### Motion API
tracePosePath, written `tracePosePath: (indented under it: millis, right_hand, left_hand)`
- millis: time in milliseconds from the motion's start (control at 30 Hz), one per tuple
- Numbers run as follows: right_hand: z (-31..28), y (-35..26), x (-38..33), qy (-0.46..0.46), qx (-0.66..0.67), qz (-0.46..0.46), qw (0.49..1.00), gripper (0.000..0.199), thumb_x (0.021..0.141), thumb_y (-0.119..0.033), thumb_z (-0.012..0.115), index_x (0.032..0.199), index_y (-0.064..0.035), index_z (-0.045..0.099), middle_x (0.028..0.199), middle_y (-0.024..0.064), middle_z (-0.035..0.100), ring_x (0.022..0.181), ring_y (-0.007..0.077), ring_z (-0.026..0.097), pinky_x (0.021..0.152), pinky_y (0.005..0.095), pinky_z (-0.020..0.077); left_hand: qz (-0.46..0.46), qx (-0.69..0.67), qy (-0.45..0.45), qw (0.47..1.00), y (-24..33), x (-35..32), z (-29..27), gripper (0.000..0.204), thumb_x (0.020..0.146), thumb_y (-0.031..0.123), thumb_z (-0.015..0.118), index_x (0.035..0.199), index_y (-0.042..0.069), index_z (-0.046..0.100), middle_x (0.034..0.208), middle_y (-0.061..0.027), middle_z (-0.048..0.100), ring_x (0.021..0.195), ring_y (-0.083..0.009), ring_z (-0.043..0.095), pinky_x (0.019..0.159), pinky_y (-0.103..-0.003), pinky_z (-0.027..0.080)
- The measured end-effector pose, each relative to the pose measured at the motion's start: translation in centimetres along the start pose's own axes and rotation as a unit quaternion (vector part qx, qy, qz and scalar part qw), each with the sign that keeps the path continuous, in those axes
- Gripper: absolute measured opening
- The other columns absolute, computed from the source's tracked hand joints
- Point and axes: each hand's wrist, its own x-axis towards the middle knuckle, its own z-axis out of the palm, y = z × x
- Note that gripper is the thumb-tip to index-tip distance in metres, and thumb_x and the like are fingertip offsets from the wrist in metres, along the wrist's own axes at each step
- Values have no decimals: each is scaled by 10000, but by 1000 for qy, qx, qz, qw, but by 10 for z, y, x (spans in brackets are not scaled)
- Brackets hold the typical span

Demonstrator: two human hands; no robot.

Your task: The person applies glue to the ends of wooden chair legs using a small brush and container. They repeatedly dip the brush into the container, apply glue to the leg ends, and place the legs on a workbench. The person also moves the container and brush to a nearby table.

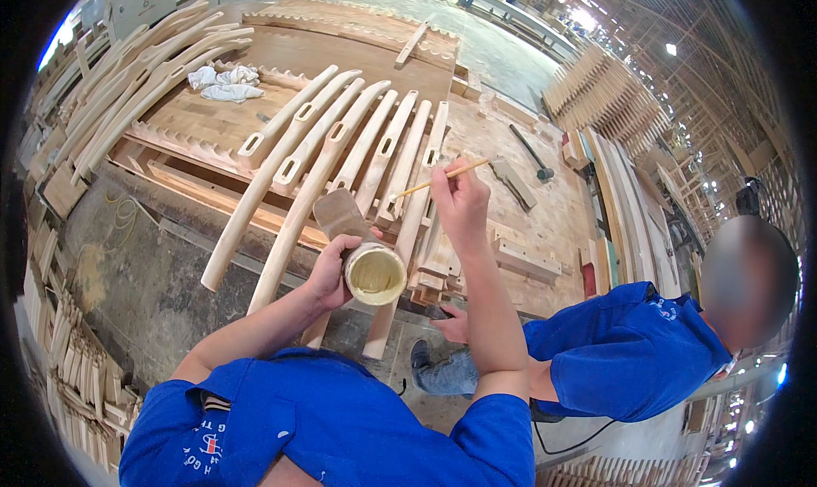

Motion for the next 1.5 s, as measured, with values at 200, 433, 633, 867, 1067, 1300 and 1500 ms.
tracePosePath:
  millis: [200, 433, 633, 867, 1067, 1300, 1500]
  right_hand:
    - [9, 1, 1, -60, -23, -1, 998, 154, 884, -93, 590, 782, -10, 511, 537, 58, 505, 482, 99, 510, 459, 274, 397]
    - [14, 10, 7, -167, -8, 29, 985, 177, 913, -124, 564, 801, 0, 505, 581, 33, 530, 505, 82, 518, 476, 244, 403]
    - [15, 9, 20, -135, -34, -9, 990, 179, 890, -142, 582, 791, -10, 512, 551, 117, 454, 476, 193, 432, 480, 324, 365]
    - [14, 7, 15, -201, -12, 47, 978, 216, 911, -160, 582, 770, -11, 516, 584, 17, 528, 520, 67, 524, 489, 234, 422]
    - [20, 15, 26, -174, 10, 61, 983, 229, 880, -188, 639, 774, -4, 556, 576, 14, 529, 517, 69, 510, 493, 231, 413]
    - [2, 0, 48, -263, -94, -28, 960, 217, 821, -193, 679, 827, -7, 569, 593, 130, 534, 528, 248, 478, 539, 327, 422]
    - [-18, -35, 53, -337, -100, -48, 935, 99, 809, -68, 658, 834, -6, 584, 691, 79, 571, 621, 123, 542, 580, 275, 429]
  left_hand:
    - [2, -13, 15, 1000, 1, 17, 6, 346, 866, 224, 454, 1152, 58, 557, 1047, -87, 620, 958, -192, 617, 840, -362, 514]
    - [26, -11, 29, 999, -4, 36, 12, 362, 839, 191, 452, 1158, 39, 531, 1059, -110, 612, 993, -223, 609, 891, -376, 490]
    - [58, -17, 45, 997, -9, 36, 15, 363, 857, 190, 458, 1163, 22, 558, 1048, -99, 624, 966, -195, 607, 878, -336, 474]
    - [82, -27, 39, 995, -10, 39, 11, 356, 855, 184, 456, 1148, 13, 564, 1047, -101, 624, 961, -197, 608, 872, -333, 476]
    - [78, -26, 37, 996, -13, 42, 9, 361, 852, 178, 453, 1148, 2, 561, 1045, -112, 623, 963, -202, 608, 878, -333, 474]
    - [84, -23, 43, 995, -10, 40, 8, 360, 851, 175, 454, 1145, -4, 559, 1042, -114, 623, 964, -203, 607, 886, -332, 469]
    - [76, -36, 65, 994, -2, 31, 11, 363, 846, 171, 453, 1154, 7, 553, 1067, -118, 615, 984, -216, 602, 905, -337, 462]
